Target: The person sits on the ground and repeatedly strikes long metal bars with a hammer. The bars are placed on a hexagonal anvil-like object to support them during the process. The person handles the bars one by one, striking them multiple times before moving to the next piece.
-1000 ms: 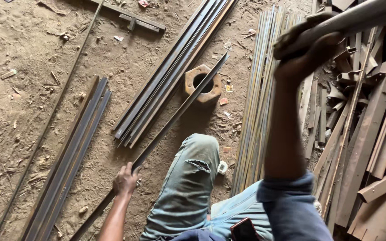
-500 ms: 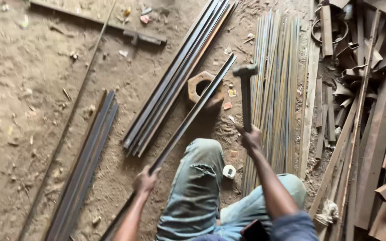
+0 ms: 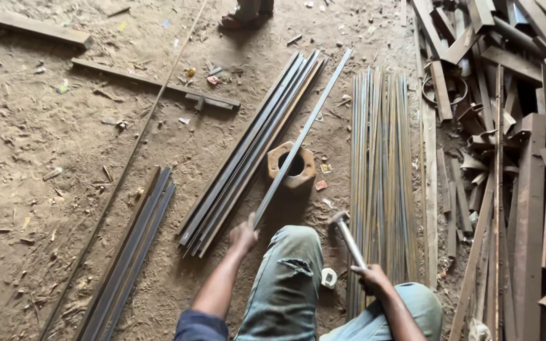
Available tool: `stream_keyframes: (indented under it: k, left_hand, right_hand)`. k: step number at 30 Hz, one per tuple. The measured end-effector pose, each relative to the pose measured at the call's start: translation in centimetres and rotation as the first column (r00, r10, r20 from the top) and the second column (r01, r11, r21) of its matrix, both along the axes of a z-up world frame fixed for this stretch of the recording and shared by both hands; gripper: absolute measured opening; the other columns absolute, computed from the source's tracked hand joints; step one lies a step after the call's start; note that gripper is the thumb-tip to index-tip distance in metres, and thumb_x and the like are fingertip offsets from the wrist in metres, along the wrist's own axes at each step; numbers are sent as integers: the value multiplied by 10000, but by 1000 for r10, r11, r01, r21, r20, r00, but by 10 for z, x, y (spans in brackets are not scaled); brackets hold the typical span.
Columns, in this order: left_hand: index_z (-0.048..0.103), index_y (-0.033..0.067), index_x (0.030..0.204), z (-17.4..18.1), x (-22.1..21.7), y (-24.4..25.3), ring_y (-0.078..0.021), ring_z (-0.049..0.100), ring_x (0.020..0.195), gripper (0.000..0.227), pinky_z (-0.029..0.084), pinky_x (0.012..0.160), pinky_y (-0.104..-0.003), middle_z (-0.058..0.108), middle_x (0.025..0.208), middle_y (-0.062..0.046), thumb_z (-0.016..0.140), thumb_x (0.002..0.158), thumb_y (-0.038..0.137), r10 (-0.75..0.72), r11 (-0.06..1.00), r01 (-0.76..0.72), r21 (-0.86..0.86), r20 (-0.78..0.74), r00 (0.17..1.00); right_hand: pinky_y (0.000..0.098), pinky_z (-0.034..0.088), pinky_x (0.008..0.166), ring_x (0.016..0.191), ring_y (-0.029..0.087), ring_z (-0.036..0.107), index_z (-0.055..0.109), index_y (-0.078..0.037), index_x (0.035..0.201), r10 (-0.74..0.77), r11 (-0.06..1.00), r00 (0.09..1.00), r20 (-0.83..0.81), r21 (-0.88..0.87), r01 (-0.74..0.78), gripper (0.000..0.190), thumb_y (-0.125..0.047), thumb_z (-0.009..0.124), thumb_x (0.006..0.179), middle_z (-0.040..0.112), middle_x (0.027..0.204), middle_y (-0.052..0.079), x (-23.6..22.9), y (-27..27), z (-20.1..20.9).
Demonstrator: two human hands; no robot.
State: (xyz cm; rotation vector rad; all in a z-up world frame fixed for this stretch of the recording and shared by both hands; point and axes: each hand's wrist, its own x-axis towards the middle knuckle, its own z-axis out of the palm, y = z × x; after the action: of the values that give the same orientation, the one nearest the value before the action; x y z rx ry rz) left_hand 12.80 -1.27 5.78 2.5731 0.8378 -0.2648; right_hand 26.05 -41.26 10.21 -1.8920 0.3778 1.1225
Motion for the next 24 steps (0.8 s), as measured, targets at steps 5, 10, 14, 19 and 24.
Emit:
stream_keyframes:
  k: [5, 10, 14, 19, 24]
  left_hand:
    - [312, 198, 1582, -1, -36, -15, -393, 709, 995, 663, 551, 870, -525, 687, 1182, -207, 482, 1030, 523, 42, 996, -39, 79, -42, 998]
    - [480, 118, 1402, 12, -22, -5, -387, 707, 1019, 546, 539, 902, -542, 752, 1102, -208, 458, 1032, 519, -14, 999, 7, -35, -210, 978]
    - [467, 68, 1318, 29, -24, -6, -325, 704, 898, 495, 562, 748, -494, 701, 1012, -179, 469, 1064, 493, 5, 948, -57, -312, -165, 986]
    - [529, 32, 1160, 119, -42, -19, -225, 631, 622, 408, 518, 509, -354, 666, 763, -90, 524, 1053, 426, 52, 399, -115, -910, -103, 993]
    - [559, 33, 1218, 227, -32, -92, -203, 683, 758, 335, 597, 710, -366, 671, 871, -72, 545, 1056, 326, 167, -85, 133, -987, 118, 979]
  right_hand:
    - [342, 360, 341, 435, 180, 509, 647, 19, 1067, -4, 996, 999, 43, 88, 0, 381, -291, 776, 887, 618, 700, 103, 4, -4, -4]
    - [348, 385, 344, 447, 187, 540, 657, 26, 1089, 24, 994, 994, 108, 100, -35, 384, -288, 757, 892, 631, 700, 93, 4, -6, -6]
    - [341, 393, 348, 447, 190, 558, 668, 28, 1112, 47, 995, 990, 135, 86, -59, 402, -287, 773, 886, 642, 690, 99, 2, -11, -11]
    - [339, 397, 341, 438, 187, 557, 663, 36, 1147, 34, 991, 989, 145, 121, -52, 418, -262, 777, 877, 655, 689, 102, 3, -16, -23]
    - [348, 394, 330, 431, 198, 556, 669, 38, 1132, 29, 991, 988, 155, 126, -48, 399, -253, 773, 880, 648, 679, 114, 3, -15, -28]
